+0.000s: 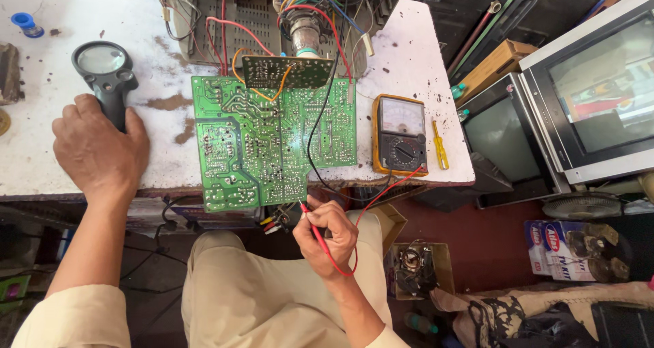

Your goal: The person is testing a green circuit board using a multimeter. They repeatedly touch various points on the board with the multimeter probes to check electrical continuity or voltage.

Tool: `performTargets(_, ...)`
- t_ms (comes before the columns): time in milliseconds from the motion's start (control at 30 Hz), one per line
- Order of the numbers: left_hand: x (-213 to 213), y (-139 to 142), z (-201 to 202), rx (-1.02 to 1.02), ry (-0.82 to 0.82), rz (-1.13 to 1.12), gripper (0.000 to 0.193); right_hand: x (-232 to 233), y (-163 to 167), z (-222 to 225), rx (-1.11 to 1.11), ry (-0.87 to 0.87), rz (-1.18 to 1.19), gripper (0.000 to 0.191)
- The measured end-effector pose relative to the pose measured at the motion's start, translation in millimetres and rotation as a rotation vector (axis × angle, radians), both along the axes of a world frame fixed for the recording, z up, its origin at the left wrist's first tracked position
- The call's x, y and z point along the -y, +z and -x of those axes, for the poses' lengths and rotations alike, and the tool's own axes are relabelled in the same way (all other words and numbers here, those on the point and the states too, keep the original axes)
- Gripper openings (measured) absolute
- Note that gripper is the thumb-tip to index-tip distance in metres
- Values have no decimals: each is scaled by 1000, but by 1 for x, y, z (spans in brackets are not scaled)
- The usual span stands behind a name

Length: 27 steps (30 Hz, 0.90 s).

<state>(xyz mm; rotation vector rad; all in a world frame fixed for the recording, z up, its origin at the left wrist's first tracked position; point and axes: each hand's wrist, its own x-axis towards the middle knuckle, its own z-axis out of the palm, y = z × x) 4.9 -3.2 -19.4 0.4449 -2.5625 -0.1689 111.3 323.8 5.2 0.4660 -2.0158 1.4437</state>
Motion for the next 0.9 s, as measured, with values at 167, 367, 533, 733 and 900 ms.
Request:
performTargets(167, 0, 0, 0, -3, -6, -1, 45, 0, -1, 0, 1, 7, 6, 24)
performTargets(367, -2, 2, 4, 0, -5, -52, 44, -4, -9, 0, -4, -16, -21, 26)
performTargets(533, -4, 9, 5, -94, -16, -115, 48, -7, -16, -2, -27, -40, -10, 18)
performTargets(733, -2, 21, 11, -47, 3, -124, 50, 2, -12, -9, 135, -8, 68, 17)
performTargets(900, 2, 23, 15, -57, 5, -103, 50, 13, -10, -7, 131, 54, 35, 15)
